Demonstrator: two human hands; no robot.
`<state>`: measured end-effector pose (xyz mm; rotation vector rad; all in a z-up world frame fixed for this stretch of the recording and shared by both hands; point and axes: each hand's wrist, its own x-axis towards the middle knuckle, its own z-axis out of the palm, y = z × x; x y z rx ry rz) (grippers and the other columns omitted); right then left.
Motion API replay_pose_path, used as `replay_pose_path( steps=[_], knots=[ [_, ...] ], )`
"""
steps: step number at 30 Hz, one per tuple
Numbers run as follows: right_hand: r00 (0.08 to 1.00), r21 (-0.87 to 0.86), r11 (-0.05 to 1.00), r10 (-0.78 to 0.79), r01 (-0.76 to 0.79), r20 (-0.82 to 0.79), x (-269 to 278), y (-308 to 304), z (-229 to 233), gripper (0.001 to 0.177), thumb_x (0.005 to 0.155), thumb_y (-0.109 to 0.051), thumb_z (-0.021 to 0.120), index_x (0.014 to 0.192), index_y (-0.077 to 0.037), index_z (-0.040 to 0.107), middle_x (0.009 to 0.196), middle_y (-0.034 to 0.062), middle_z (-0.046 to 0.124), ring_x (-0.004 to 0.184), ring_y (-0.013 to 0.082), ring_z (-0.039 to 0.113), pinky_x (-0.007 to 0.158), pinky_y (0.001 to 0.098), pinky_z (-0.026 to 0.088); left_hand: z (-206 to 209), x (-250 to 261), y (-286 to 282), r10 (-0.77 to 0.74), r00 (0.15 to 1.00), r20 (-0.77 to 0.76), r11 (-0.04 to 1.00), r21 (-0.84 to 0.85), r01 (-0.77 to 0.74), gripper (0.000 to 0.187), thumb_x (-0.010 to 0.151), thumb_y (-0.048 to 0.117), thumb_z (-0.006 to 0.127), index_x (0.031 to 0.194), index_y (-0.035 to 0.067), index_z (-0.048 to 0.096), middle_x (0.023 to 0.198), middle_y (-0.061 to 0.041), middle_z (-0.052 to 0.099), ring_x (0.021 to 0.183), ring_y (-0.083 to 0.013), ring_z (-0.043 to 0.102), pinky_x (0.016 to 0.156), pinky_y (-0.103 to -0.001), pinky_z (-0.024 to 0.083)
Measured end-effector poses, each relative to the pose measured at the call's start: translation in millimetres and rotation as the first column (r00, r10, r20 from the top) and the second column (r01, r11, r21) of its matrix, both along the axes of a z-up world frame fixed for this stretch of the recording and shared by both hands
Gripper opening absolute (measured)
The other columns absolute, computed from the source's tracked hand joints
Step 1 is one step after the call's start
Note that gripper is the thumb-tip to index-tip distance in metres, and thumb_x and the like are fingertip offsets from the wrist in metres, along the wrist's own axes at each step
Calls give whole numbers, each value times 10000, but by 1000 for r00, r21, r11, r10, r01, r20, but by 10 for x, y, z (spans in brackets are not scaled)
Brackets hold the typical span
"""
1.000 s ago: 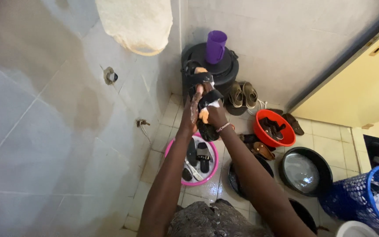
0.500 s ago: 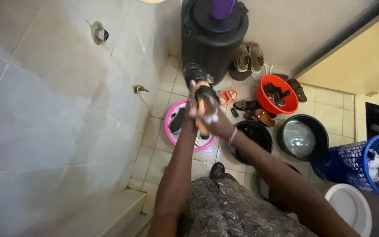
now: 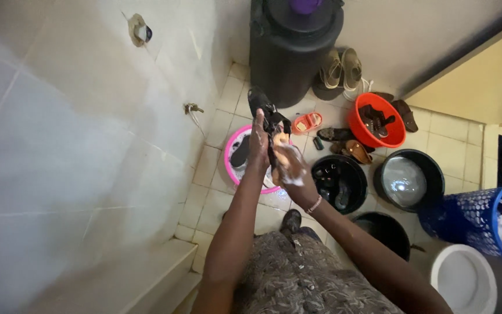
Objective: Washing various sandals and shoes in a basin of soapy water using a sponge.
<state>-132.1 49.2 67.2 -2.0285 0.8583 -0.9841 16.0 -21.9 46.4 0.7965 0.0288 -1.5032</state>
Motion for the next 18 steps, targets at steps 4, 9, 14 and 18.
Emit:
replay_pose_path(
  steps=[4, 9, 14, 18],
  knots=[
    [972, 17, 982, -185, 189, -148, 40, 92, 738, 258, 1014, -87, 675, 1268, -69, 633, 1268, 101, 681, 1181, 205, 705, 987, 327, 577, -47, -103, -53, 89, 941, 325, 989, -141, -45, 642, 1017, 558, 601, 1379, 28, 581, 1113, -53, 678, 962, -164, 660, 809, -325, 575],
    [965, -370, 913, -233, 173, -124, 281, -271, 1050, 250, 949, -59, 681, 1192, -20, 636, 1258, 160, 624, 1219, 324, 626, 1017, 444, 552, -581, -433, -230, 131, 793, 595, 940, -329, 92, 565, 1032, 367, 460, 1509, 92, 335, 1150, -128, 622, 967, -174, 655, 785, -274, 591],
    [871, -647, 740, -428, 184, -242, 240, -1097, 843, 157, 945, -84, 719, 1077, -18, 666, 1171, 143, 624, 1128, 343, 608, 954, 513, 517, 269, -587, 71, 201, 573, 795, 955, -289, 67, 645, 905, 313, 664, 1421, 9, 423, 1262, -235, 584, 1027, -314, 674, 825, -414, 613],
    [863, -512, 792, -475, 333, -175, 351, -1139, 859, 105, 978, -104, 717, 1072, -68, 688, 1201, 128, 623, 1205, 366, 563, 1011, 490, 526, 303, -552, 9, 118, 46, 992, 934, -127, 335, 525, 969, 189, 726, 1391, 20, 463, 1376, -216, 581, 1125, -285, 691, 873, -351, 648]
  ],
)
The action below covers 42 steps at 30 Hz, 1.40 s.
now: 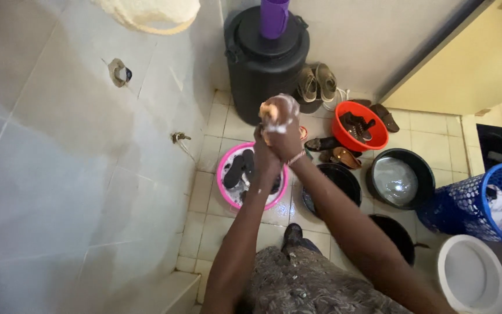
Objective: Washing various sandals and shoes in a basin of soapy water using a sponge.
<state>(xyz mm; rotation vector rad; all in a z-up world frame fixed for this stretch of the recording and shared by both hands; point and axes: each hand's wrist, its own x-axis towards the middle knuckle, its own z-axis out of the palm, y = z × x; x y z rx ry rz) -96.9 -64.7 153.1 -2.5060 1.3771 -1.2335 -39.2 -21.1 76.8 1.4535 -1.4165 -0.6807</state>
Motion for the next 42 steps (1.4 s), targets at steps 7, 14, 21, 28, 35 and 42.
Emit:
replay_pose_path(
  steps=[7, 14, 21, 28, 35, 42],
  knots=[
    [999, 55, 998, 21, -23, 40, -130, 76, 30, 492, 800, -210, 756, 1227, 4, 639, 1258, 208, 614, 1143, 388, 549, 981, 567, 440, 20, -84, 268, 168, 282, -945, 978, 195, 70, 625, 975, 215, 606, 1534, 30, 396, 1380, -340, 570, 1011, -311, 697, 781, -394, 623],
    [996, 116, 992, -41, 50, -85, -410, -647, -340, 290, 929, -236, 704, 1132, -55, 603, 1018, 94, 709, 728, 187, 679, 534, 331, 522, 101, -116, 401, 5, 998, -59, 990, 140, 3, 759, 863, 78, 743, 1513, 69, 353, 1462, -272, 427, 1087, -372, 654, 890, -402, 612],
    [882, 351, 904, -58, 246, -467, -757, -1075, -696, 473, 1060, -157, 464, 1523, -64, 454, 839, 167, 696, 632, 254, 700, 452, 369, 549, 176, -26, 502, -243, 907, -344, 970, -117, 215, 763, 904, -76, 644, 1590, 43, 331, 1548, -215, 425, 1337, -294, 559, 974, -344, 570],
    [676, 809, 529, -501, -255, 540, -1187, -1024, -1527, 667, 1191, -478, 421, 1298, 117, 705, 925, 121, 757, 818, 199, 753, 704, 330, 584, 245, -23, 368, -285, 932, -222, 935, -277, 220, 821, 928, -6, 691, 1616, 17, 244, 1643, -247, 358, 1490, -332, 386, 1200, -407, 344],
    [939, 402, 910, -45, -103, 342, -985, -85, 65, 479, 1004, -312, 744, 1325, -5, 565, 1101, 137, 697, 963, 246, 695, 809, 380, 565, -909, 220, 162, -289, 685, -668, 919, 5, 393, 666, 993, 375, 528, 1573, 97, 357, 1452, -144, 557, 1152, -277, 606, 872, -412, 484],
    [589, 533, 559, -97, -635, 802, -1543, -311, -635, 575, 943, -209, 811, 1399, 19, 544, 1211, 131, 661, 1029, 207, 642, 827, 338, 539, 322, 191, 446, -466, 228, -855, 823, -325, 466, 682, 1003, 489, 501, 1544, 102, 347, 1493, -128, 499, 1283, -269, 519, 1024, -432, 454]
  ],
)
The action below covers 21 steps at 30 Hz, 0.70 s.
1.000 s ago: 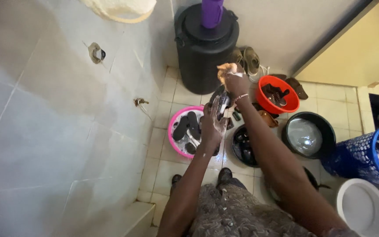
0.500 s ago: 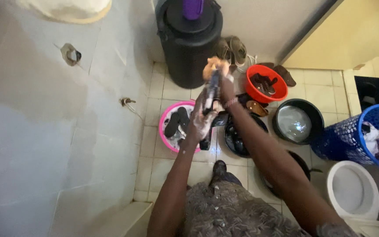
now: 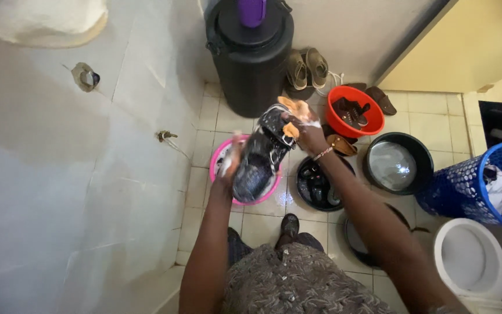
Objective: Washing various sandals and shoes in a basin of soapy water using a sponge.
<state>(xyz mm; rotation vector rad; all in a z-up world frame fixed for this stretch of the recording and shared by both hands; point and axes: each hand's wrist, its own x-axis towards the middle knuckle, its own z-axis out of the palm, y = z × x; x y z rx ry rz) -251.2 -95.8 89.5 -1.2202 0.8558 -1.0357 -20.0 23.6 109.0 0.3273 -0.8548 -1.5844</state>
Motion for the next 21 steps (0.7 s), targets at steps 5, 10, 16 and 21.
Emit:
replay_pose_path(
  steps=[5, 10, 16, 21],
  knots=[
    [421, -578, 804, -480, -142, -770, -510, -161, -1614, 551, 966, -177, 685, 1491, -157, 521, 1028, 131, 706, 883, 245, 701, 741, 353, 552, 156, -87, 34, -132, 925, -357, 990, -96, 105, 705, 1010, 570, 481, 1523, 106, 341, 1523, -116, 458, 1376, -263, 457, 1132, -447, 432],
    [344, -302, 933, -224, -193, -912, -644, -94, -2651, 574, 1022, -115, 557, 1573, -39, 414, 818, 119, 714, 676, 242, 696, 597, 391, 535, -1559, -259, -326, 231, 970, 70, 971, 53, -235, 830, 983, 430, 724, 1601, 94, 284, 1509, -93, 496, 1346, -208, 477, 1157, -350, 448],
    [351, -311, 901, -198, -303, -915, -272, 405, -845, 494, 953, -309, 674, 1377, -85, 554, 880, 135, 712, 725, 275, 697, 605, 392, 544, -1476, -415, -661, 425, 875, -231, 875, 354, -331, 705, 993, 423, 655, 1553, 76, 404, 1306, -30, 523, 1105, -193, 524, 940, -366, 442],
    [497, -370, 864, -168, -341, -851, -68, 781, 556, 522, 948, -339, 711, 1421, -163, 581, 837, 194, 720, 754, 365, 709, 664, 462, 561, -375, -395, -645, 585, 734, -345, 782, 481, -397, 742, 952, 551, 636, 1499, 91, 437, 1346, -110, 648, 1184, -305, 663, 1023, -503, 564]
  ],
)
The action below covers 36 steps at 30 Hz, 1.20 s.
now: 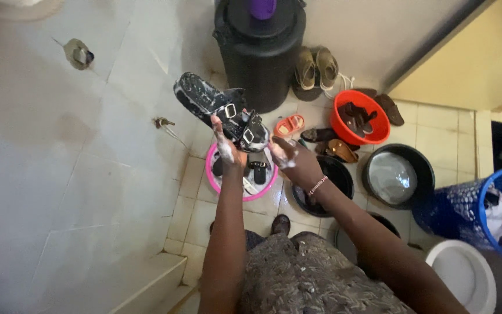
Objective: Washing various sandals and shoes in a basin of soapy water using a sponge.
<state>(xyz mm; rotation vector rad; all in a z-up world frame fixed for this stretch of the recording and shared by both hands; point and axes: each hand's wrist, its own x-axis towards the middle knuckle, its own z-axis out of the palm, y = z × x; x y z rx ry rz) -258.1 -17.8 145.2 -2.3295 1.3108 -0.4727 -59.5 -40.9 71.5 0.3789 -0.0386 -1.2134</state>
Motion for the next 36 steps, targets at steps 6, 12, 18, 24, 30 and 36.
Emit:
replay_pose_path(
  steps=[6, 12, 18, 24, 30, 36],
  knots=[
    [996, -121, 992, 55, -47, 66, -81, -57, 209, 538, 918, -306, 661, 1432, -178, 566, 964, 189, 732, 789, 331, 727, 672, 433, 580, 3, -25, -169, 28, 997, 72, 999, 36, -31, 702, 950, 573, 609, 1492, 162, 435, 1289, -89, 652, 1103, -283, 675, 985, -502, 571],
    [930, 196, 934, 330, -298, -159, -72, -300, 413, 692, 891, -388, 645, 1532, -227, 440, 895, 182, 742, 778, 314, 744, 710, 439, 577, -31, -173, -196, -70, 993, 96, 998, 11, 69, 742, 1005, 609, 593, 1522, 106, 420, 1232, -108, 660, 1056, -289, 689, 941, -496, 581],
    [937, 254, 914, 342, -315, -66, -179, -319, 514, 787, 881, -471, 679, 1544, -174, 378, 895, 172, 750, 753, 310, 748, 715, 415, 583, 243, -225, -92, -171, 977, 125, 980, 124, 156, 813, 903, 658, 583, 1524, 172, 385, 1325, -63, 632, 1161, -245, 668, 983, -455, 577],
    [928, 55, 974, 226, -220, -297, -16, -252, 639, 500, 945, -458, 639, 1388, -227, 622, 832, 137, 736, 725, 311, 718, 666, 455, 571, -283, -299, -230, -255, 949, 188, 959, 173, 224, 885, 959, 664, 612, 1627, 143, 352, 1447, -41, 523, 1270, -224, 576, 1041, -436, 516],
    [983, -270, 960, 111, -68, 145, 21, -102, -146, 357, 928, -241, 702, 1243, -78, 656, 944, 158, 730, 808, 283, 724, 698, 397, 600, -42, -428, -157, -319, 942, 102, 923, 257, 285, 801, 941, 570, 615, 1594, 182, 364, 1474, -59, 573, 1245, -244, 641, 1016, -431, 559],
    [948, 279, 952, 33, -127, 316, -35, 16, -777, 329, 998, -114, 585, 1320, -54, 561, 1135, 163, 711, 939, 237, 731, 789, 389, 638, -237, -441, -123, -294, 956, 13, 942, 172, 288, 618, 959, 543, 630, 1428, 154, 525, 1212, -87, 692, 1019, -245, 699, 876, -418, 588]
  ],
)
